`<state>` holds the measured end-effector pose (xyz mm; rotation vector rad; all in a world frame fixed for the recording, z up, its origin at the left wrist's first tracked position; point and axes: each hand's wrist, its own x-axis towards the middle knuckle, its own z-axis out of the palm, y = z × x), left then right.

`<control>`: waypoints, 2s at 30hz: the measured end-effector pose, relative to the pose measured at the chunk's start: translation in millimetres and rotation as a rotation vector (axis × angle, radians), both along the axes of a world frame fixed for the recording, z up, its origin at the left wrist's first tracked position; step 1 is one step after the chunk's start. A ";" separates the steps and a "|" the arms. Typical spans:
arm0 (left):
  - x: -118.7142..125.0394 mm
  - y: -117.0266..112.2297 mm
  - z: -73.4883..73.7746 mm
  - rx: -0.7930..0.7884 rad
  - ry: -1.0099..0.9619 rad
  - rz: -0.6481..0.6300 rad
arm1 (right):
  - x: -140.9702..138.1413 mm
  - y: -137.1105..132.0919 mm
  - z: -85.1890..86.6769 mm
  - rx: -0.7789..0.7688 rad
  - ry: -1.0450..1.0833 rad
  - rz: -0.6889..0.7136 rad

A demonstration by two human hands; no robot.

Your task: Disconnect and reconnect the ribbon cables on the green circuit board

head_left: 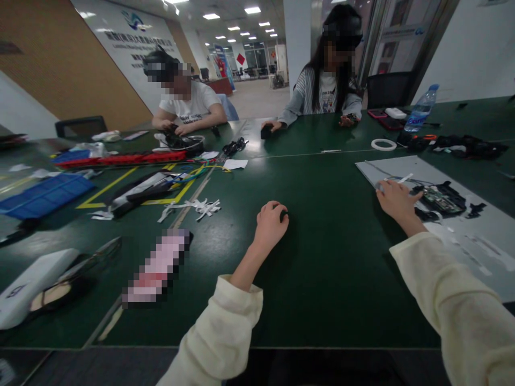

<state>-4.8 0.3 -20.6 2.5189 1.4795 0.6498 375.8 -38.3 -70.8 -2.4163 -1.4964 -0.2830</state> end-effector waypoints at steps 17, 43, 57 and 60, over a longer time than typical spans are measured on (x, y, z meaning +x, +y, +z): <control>1.3 -3.7 9.9 -0.007 0.118 -0.022 | 15.3 -4.8 3.2 0.033 -0.036 -0.011; 2.2 -7.4 15.3 -0.008 0.190 -0.020 | 47.5 -26.1 0.8 -0.054 -0.018 -0.240; 2.2 -8.6 15.6 -0.031 0.185 -0.007 | 45.9 -25.8 -4.4 0.030 -0.070 -0.321; 1.3 -8.1 15.5 -0.035 0.176 -0.012 | 48.8 -26.8 -5.0 0.070 -0.062 -0.283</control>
